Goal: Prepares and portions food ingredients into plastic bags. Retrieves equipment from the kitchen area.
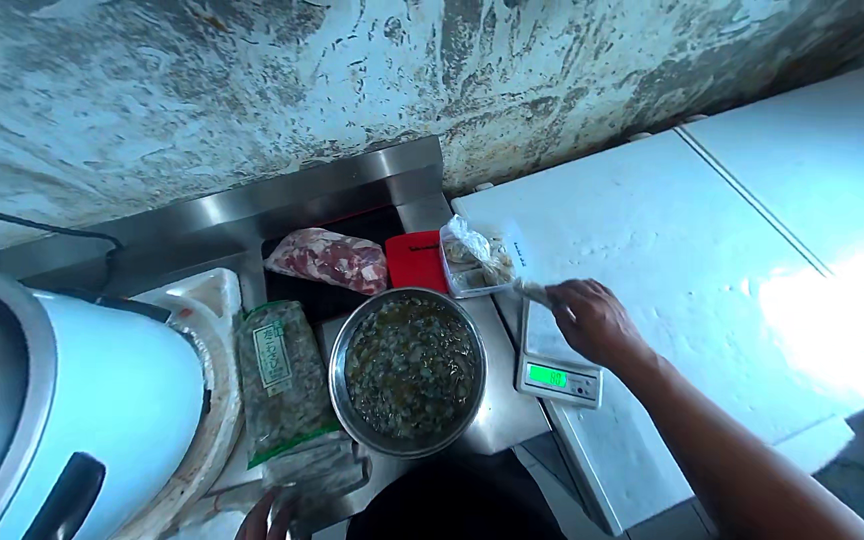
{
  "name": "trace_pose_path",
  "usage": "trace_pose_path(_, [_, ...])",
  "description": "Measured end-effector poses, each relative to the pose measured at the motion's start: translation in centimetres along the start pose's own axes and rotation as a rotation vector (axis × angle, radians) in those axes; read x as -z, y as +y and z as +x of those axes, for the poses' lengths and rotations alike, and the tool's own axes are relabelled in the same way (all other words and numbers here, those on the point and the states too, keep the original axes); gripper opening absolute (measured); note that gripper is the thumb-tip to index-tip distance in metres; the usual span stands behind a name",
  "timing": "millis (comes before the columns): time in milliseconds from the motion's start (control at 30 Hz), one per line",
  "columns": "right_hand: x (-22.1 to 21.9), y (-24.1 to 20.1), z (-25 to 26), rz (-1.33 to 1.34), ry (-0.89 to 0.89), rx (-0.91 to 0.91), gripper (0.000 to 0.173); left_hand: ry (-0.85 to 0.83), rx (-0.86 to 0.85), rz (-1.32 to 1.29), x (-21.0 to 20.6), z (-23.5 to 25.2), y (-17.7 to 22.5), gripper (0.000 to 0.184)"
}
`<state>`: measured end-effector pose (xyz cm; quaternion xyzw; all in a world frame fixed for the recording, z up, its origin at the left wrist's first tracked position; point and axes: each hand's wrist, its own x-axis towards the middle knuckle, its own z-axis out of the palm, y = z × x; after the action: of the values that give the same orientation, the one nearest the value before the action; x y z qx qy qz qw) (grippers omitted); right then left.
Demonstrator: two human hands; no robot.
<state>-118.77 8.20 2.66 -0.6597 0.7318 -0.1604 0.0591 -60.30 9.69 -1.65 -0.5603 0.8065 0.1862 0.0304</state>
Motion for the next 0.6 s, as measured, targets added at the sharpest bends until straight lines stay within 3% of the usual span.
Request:
trace_pose_path(133, [-0.9, -3.4, 7.3, 0.071, 0.126, 0.06, 0.03, 0.042, -0.027, 0.058, -1.7, 0.2, -0.9, 0.059])
trace_pose_path(200, [-3.4, -3.8, 10.5, 0.022, 0.006, 0.05, 0.029, 0.073, -0.039, 0.068, -1.7, 0.3, -1.3, 0.057])
trace_pose_path(333, [-6.9, -3.2, 14.6, -0.01, -0.397, -0.1, 0.024, 0.158, -0.053, 0.116, -2.1, 1.4, -1.9, 0.047])
trace_pose_path(433, [-6.7, -3.1, 16.0, -0.025, -0.51, -0.143, 0.024, 0.28, -0.079, 0.119, -3.4, 1.4, -2.5, 0.037])
trace_pose_path(500, [-5.1, -5.2, 15.4, -0.009, -0.435, -0.148, 0.027, 0.336, -0.096, 0.13, -3.6, 1.5, -3.0, 0.032])
trace_pose_path(600, [-2.5, -10.3, 11.8, 0.161, -0.144, -0.118, 0.03, 0.407, -0.108, 0.065, -3.2, 1.6, -3.5, 0.029])
